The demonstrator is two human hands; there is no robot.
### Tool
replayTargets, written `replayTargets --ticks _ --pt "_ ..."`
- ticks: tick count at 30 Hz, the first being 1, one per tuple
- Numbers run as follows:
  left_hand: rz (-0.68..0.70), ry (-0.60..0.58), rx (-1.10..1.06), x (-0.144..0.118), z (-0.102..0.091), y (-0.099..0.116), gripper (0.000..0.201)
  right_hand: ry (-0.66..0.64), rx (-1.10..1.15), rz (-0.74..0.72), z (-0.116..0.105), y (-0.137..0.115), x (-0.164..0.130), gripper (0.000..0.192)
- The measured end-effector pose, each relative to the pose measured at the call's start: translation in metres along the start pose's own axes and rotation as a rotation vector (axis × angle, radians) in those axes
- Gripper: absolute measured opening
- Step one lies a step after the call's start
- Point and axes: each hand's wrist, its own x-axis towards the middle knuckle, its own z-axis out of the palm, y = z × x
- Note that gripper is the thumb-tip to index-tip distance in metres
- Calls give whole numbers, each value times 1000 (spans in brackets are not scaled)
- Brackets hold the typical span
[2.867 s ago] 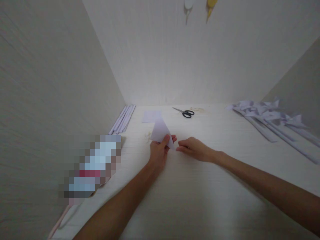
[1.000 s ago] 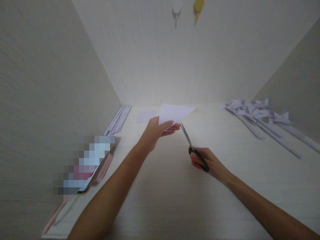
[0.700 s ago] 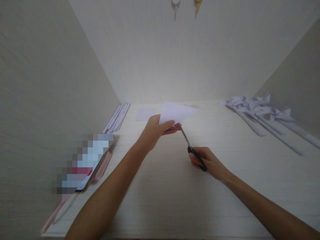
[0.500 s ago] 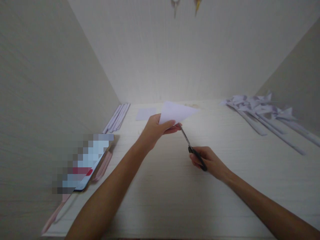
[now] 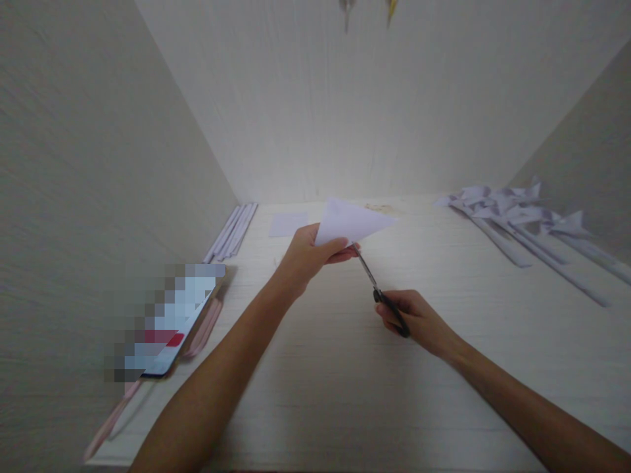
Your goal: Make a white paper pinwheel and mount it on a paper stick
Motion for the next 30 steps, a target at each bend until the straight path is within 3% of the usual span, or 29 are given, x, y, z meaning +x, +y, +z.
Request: replayTargets --ticks 9,18,21,27,30 --pt "-2 98 -35 -1 9 -3 16 -28 42 -26 2 -5 -2 44" --pt "10 110 -48 -1 10 -6 13 34 46 23 2 -3 -1 42" --pt "1 99 -62 1 9 -7 14 2 77 19 1 -5 0 44" --pt "-11 67 -128 3 1 -14 17 -157 59 -47 -16 -6 -3 49" --pt "-33 98 -200 -1 -8 -20 17 -61 49 -30 -33 -6 -7 47"
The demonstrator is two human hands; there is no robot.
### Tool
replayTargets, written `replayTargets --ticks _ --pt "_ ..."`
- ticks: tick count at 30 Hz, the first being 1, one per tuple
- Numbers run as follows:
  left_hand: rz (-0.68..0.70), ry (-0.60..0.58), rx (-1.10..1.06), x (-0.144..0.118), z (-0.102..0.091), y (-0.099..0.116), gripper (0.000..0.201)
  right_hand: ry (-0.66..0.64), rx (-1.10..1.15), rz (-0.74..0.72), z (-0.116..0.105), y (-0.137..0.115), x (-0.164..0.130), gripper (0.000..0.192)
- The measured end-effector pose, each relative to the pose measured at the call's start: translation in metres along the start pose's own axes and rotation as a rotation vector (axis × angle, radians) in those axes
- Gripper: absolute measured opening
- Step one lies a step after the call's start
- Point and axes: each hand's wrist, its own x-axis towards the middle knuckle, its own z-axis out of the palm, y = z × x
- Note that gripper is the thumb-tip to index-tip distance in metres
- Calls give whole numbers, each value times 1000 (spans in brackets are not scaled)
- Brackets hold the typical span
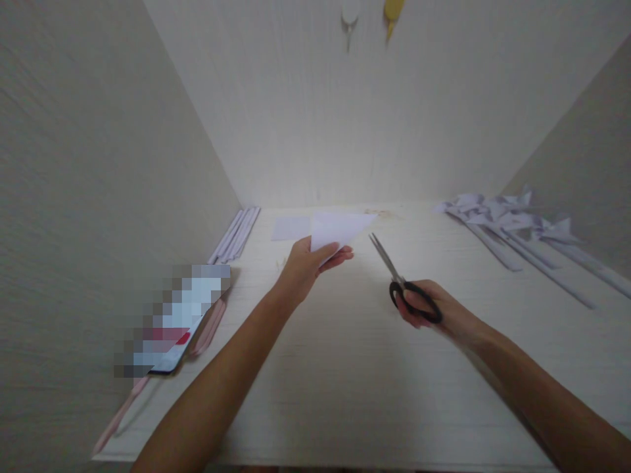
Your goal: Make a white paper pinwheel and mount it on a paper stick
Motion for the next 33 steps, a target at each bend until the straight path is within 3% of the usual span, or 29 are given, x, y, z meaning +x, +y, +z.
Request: replayTargets --ticks 4,7,11,12,20,29,33 --pt "-77 58 -36 -11 -12 -13 16 214 -153 57 -34 -3 12 35" --pt "-150 61 2 -22 -14 -27 19 358 -461 112 -61 -8 44 30" --pt "-169 64 43 -30 -11 -42 19 401 -1039 283 -82 -12 95 25" --pt "-172 62 44 -30 -11 -45 18 416 -1091 305 -84 -13 107 25" --pt "-156 35 -18 -30 -15 -57 15 495 -1177 368 -74 -1 159 38" --pt "-143 30 -60 -30 -14 -58 16 549 -1108 350 -67 10 177 38" --pt "-155 30 -77 -29 -15 -58 19 585 -1069 330 -64 14 180 30"
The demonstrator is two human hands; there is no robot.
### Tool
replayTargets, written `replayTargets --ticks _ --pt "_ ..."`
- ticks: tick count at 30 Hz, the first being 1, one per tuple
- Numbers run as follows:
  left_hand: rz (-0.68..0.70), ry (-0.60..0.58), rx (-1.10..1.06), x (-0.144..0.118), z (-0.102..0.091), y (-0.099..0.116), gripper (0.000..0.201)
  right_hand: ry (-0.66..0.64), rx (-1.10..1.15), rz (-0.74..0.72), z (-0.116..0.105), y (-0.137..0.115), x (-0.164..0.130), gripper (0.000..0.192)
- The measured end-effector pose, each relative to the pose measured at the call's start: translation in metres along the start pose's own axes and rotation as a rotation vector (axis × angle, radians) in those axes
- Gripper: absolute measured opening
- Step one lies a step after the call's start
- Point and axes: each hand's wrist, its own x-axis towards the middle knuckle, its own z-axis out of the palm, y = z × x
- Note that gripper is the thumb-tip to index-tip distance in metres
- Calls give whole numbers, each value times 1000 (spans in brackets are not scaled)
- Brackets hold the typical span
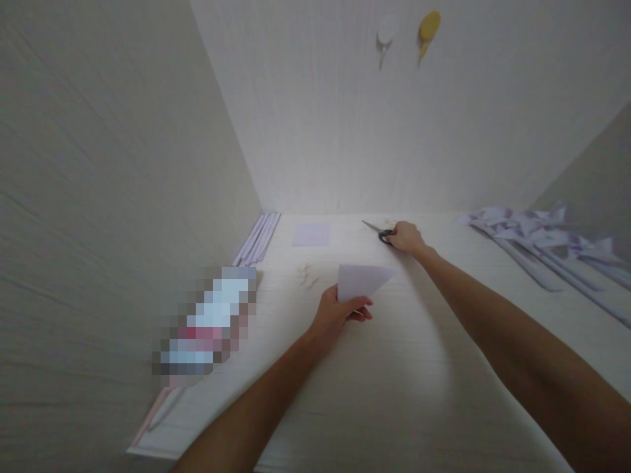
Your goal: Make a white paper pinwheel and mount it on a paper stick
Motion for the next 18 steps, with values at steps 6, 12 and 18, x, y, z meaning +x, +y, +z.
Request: replayTargets --ticks 6,12,18 --pt "0 18 -38 3 -2 -2 19 69 89 2 2 -2 -4 18" --pt "-10 30 -29 3 -3 -2 16 214 252 -108 -9 -2 -21 16" --pt "4 16 22 3 -3 0 19 111 1259 58 -15 -1 -88 12"
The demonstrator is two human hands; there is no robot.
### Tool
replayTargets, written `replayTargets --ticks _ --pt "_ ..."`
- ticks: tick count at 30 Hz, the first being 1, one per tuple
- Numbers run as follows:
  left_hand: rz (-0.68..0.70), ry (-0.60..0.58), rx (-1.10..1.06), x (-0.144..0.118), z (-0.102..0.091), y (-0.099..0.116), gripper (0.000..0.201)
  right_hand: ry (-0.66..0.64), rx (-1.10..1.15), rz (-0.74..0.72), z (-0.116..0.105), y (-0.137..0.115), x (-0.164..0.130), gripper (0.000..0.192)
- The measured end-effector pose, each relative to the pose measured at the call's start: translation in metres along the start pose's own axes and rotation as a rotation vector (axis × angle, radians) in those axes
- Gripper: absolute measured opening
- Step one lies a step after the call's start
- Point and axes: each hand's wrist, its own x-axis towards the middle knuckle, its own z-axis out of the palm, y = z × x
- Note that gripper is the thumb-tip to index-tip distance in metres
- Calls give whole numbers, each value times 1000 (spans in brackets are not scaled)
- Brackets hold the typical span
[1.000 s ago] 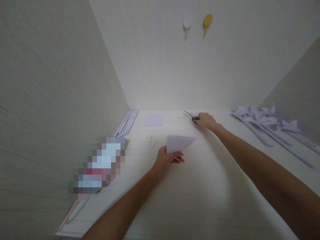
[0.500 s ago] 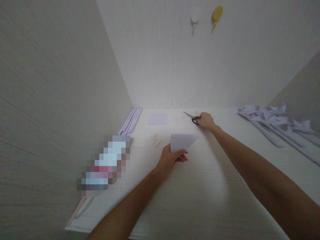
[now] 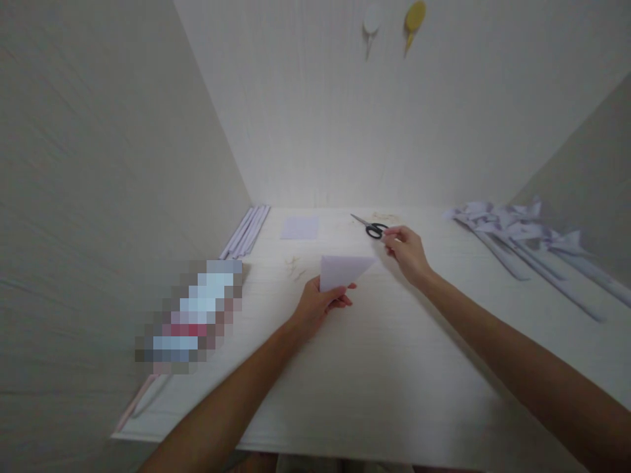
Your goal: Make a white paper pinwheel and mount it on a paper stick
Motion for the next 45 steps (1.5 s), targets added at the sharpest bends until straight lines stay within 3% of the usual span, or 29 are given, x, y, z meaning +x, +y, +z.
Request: replayTargets --ticks 1,5,8,12,17,21,27,31,36,45 --pt "6 -3 16 0 1 0 19 -7 237 161 -2 0 -16 13" --pt "56 -55 131 -3 3 -1 20 -144 459 417 -5 1 -73 11" --pt "88 -119 284 -5 4 -2 22 -265 654 550 -3 1 -97 17" --pt "152 -201 456 -4 3 -4 26 -240 671 466 5 3 -105 32" --pt "192 -316 529 -2 0 -7 32 -133 368 94 8 15 -102 38" --pt "210 -336 510 -1 0 -7 36 -134 195 -32 3 21 -98 41" --pt "210 -349 503 1 2 -6 37 -182 290 31 2 20 -96 51" --pt "216 -351 482 3 2 -7 39 -160 430 79 4 18 -95 48" --pt "217 -316 484 1 2 -8 37 -187 444 148 4 14 -94 45" --pt "264 -449 564 -2 5 -3 60 -201 516 196 3 13 -91 36"
